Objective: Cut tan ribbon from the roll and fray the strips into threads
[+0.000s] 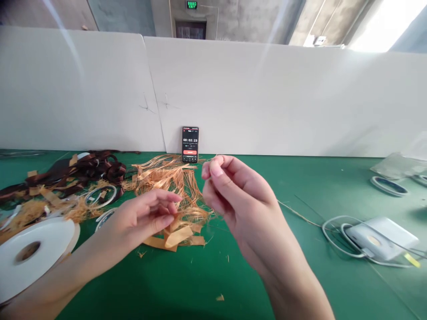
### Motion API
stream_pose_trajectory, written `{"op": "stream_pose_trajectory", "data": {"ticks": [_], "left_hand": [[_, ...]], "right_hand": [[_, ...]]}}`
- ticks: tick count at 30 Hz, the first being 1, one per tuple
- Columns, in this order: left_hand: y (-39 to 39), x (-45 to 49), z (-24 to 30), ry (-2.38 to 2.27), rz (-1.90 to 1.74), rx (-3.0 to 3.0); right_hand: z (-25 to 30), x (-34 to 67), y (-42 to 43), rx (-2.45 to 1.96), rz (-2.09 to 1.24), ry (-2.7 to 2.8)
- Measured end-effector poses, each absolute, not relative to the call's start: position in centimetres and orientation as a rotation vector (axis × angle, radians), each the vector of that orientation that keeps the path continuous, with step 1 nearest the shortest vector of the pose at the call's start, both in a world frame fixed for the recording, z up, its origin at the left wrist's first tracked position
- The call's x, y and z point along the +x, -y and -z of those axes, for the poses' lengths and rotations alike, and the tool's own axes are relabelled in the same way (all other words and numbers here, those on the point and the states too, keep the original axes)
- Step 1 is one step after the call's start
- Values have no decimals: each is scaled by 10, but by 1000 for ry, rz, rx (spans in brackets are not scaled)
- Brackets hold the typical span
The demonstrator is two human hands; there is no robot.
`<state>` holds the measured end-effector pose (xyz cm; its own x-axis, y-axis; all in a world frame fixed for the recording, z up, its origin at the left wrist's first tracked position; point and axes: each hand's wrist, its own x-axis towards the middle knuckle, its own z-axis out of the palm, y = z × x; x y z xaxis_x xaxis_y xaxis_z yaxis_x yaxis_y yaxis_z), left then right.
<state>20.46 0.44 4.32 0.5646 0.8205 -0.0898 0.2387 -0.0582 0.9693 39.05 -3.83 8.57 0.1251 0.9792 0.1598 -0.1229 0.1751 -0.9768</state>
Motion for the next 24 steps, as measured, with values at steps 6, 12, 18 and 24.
{"op": "stream_pose_trajectory", "data": {"ticks": [6,12,18,24], "left_hand": [[-23,187,-35,-969,-561,1577],[-27,175,-27,-1059,-650,1488],[-21,179,-19,-1082,-644,1379],[-15,189,-12,-1077,-620,1327]], "right_hand": [[-77,407,29,-1433,-792,1611],[-65,420,16,-1851,-514,1818],[-70,424,9,-1232,-988,1434],[-72,417,5,-795,-1056,1181]]}}
